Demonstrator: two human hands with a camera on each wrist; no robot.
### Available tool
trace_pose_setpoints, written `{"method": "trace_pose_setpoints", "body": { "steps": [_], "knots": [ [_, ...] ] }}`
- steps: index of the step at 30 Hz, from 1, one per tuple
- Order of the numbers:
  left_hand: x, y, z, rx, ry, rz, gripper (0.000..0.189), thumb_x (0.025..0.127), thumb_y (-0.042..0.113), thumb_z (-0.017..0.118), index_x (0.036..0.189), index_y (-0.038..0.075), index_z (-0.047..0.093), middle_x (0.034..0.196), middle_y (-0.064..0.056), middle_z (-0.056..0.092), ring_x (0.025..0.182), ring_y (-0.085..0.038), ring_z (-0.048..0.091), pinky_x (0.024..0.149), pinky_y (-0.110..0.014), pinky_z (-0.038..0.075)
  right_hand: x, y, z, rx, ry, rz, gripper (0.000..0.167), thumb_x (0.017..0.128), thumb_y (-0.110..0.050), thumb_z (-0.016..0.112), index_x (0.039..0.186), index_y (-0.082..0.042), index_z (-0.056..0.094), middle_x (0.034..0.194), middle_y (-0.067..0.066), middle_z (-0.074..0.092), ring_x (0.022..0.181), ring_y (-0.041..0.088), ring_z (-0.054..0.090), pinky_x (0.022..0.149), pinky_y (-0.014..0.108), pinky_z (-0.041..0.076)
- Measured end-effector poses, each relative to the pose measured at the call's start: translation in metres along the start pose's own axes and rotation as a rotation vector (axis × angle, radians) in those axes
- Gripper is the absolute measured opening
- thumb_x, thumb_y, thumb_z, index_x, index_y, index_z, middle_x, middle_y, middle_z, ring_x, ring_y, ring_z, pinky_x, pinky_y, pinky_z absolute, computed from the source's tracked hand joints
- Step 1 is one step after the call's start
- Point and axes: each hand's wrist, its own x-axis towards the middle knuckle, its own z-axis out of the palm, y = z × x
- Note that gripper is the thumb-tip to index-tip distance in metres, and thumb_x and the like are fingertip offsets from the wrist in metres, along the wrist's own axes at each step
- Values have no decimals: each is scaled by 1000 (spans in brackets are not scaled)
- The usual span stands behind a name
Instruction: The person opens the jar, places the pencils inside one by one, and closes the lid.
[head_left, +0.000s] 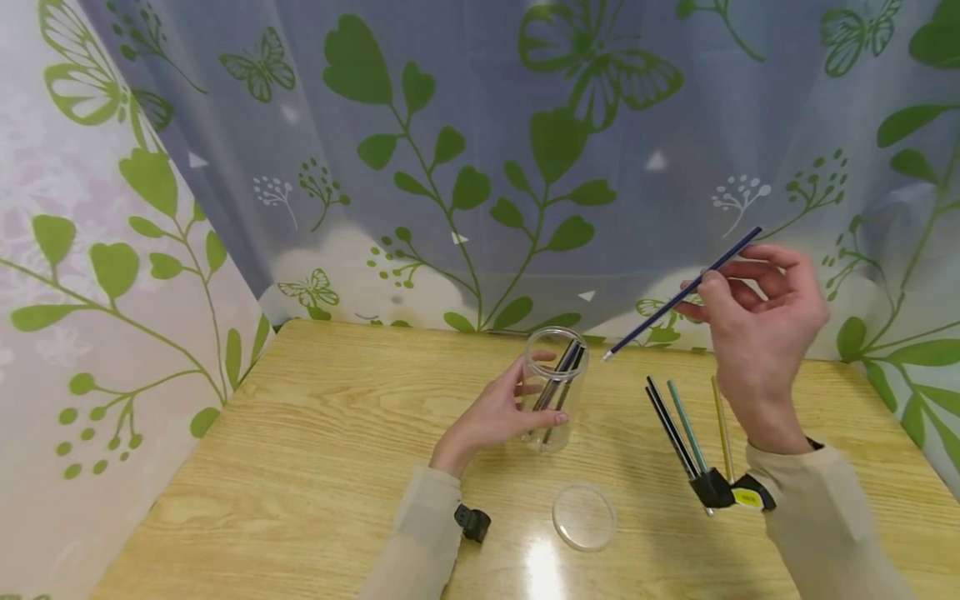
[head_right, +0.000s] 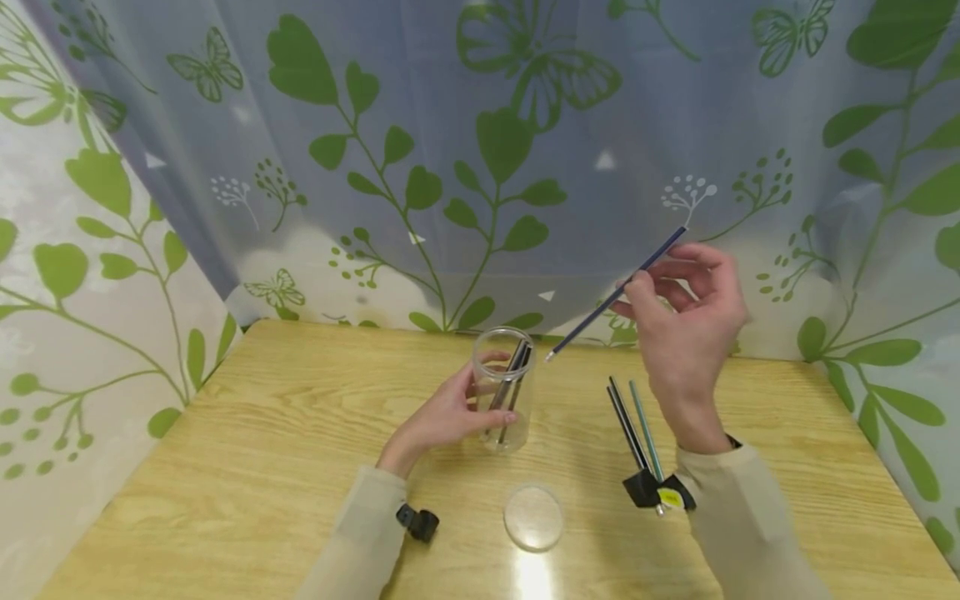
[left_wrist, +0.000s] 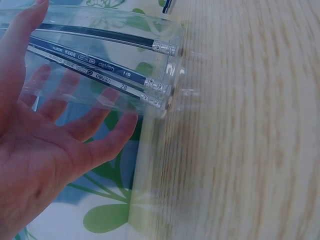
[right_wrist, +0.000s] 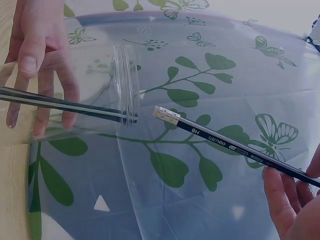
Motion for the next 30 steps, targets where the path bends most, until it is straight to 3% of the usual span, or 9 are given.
{"method": "trace_pose_setpoints", "body": {
  "steps": [15, 19, 23, 30],
  "knots": [
    [0, -2, 0, -4, -7, 8, 81, 85, 38, 85, 151, 45, 38, 160, 2, 44, 147, -31, 44, 106, -55, 51, -9, 12, 17, 5, -48, -4, 30, 85, 17, 60, 110, 0, 59, 86, 10, 64, 61, 20, 66, 59, 33, 63],
    [0, -3, 1, 10, -4, 13, 80, 85, 39, 85, 149, 48, 39, 160, 8, 42, 146, -31, 45, 109, -57, 48, -13, 17, 19, -9, -78, 14, 30, 86, 16, 60, 111, -1, 59, 88, 11, 64, 66, 20, 67, 60, 33, 63],
    [0, -4, 1, 16, -4, 19, 79, 85, 39, 85, 149, 48, 39, 160, 15, 40, 146, -30, 45, 109, -56, 48, -17, 23, 20, -59, -107, 34, 32, 87, 16, 58, 111, -5, 60, 89, 11, 62, 69, 19, 69, 61, 32, 64],
    [1, -3, 1, 4, -7, 19, 79, 85, 40, 84, 150, 46, 39, 160, 15, 40, 146, -29, 45, 110, -56, 48, -23, 33, 22, -172, -169, 53, 33, 90, 13, 58, 112, -11, 60, 94, 10, 64, 74, 17, 69, 63, 30, 64]
  ]
}}
